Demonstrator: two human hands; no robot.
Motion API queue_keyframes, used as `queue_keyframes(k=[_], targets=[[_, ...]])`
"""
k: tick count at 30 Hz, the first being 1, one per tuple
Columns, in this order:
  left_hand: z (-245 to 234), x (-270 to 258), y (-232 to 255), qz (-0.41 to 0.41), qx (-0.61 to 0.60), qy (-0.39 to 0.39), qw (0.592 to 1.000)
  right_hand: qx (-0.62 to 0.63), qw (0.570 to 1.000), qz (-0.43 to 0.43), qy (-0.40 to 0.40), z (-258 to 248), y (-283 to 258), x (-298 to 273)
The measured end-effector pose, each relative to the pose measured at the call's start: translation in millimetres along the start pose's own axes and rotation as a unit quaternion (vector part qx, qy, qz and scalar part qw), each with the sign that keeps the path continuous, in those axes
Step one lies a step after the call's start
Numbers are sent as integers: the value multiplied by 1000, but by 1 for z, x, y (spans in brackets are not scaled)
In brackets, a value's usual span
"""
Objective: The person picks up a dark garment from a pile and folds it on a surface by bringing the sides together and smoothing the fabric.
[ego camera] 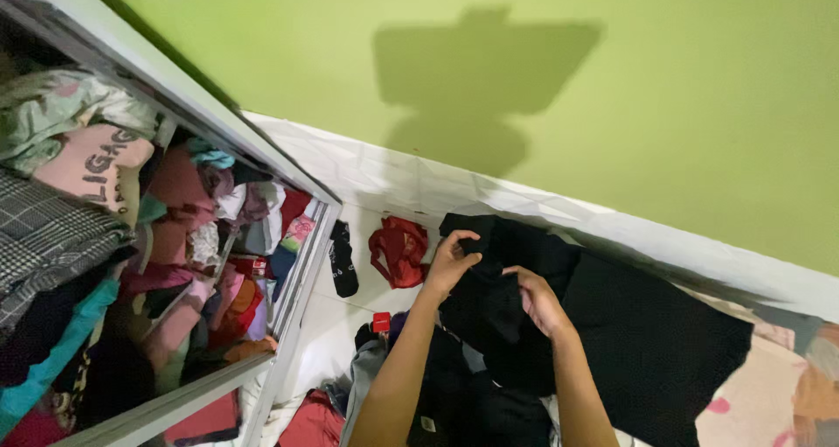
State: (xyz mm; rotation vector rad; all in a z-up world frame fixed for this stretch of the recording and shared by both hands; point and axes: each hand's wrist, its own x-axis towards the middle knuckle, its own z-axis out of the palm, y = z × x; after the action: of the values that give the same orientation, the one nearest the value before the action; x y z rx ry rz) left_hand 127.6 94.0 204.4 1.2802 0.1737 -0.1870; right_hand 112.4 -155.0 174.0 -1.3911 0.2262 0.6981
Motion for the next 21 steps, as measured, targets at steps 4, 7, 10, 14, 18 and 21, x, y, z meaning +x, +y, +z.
queue_keyframes(k=[4,7,10,14,18,21], targets=[[27,-8,17,-39,70,-14,997,-86,993,-39,77,9,-29,-29],[47,-13,23,14,31,-49,998,-204,973,-87,62,7,-44,-54],[68,-16,25,61,-11,-103,993,-191,977,-54,80,1,-53,-76],[95,-19,24,41,68,-109,991,-168,978,-103,74,-17,-58,-102],[127,-14,16,72,154,-125,978,-223,960,-121,116,-44,-55,-115],[151,-11,11,91,168,-136,972,-226,960,-104,128,-64,-50,-127]])
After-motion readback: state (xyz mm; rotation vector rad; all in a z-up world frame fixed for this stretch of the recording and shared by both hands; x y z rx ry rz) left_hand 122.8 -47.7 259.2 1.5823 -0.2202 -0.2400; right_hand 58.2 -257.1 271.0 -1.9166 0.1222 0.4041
